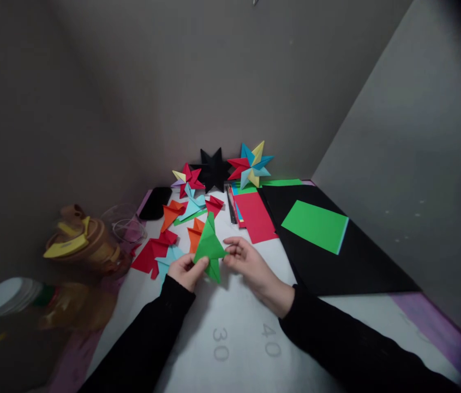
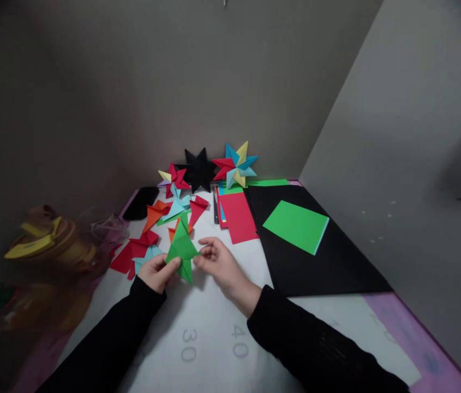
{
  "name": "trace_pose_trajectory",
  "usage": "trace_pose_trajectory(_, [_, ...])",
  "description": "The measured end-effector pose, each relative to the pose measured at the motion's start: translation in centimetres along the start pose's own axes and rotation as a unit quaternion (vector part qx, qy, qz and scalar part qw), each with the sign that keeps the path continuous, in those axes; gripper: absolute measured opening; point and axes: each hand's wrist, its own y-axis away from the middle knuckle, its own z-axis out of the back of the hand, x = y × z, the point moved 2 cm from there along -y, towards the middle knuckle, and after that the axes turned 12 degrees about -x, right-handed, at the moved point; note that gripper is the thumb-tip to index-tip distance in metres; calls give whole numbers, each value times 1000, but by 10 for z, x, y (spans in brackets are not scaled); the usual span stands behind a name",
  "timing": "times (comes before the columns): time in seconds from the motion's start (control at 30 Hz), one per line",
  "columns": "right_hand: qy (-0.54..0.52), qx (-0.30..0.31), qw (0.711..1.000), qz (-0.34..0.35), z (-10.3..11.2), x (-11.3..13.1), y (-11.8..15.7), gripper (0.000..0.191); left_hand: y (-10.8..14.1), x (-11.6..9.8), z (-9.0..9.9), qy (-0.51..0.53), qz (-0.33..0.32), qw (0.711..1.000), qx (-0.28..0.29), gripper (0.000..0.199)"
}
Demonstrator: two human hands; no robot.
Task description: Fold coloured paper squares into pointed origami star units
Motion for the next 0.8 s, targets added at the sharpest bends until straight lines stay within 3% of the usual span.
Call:
trace_pose_trajectory(0.1, [14,74,996,-50,-7,-6,7,33,10,7,-11,36,38,998,31,30])
trace_pose_trajectory(0.17, [30,76,994,-71,-8,-9,9,31,14,9,-14,41,40,997,55,31])
trace_pose_trajectory(0.33, [75,87,987,-112,-3,-15,6,27,7,8,-4,-12,-59,997,56,35])
trace_pose_trajectory(0.5, [103,95,987,-74,-1,-17,7,21,4,12,-4,1,-37,997,64,39])
trace_pose_trajectory(0.8, [161,157,965,-131,-5,-14,16,18,-5,2,7,73,0,997,-33,30])
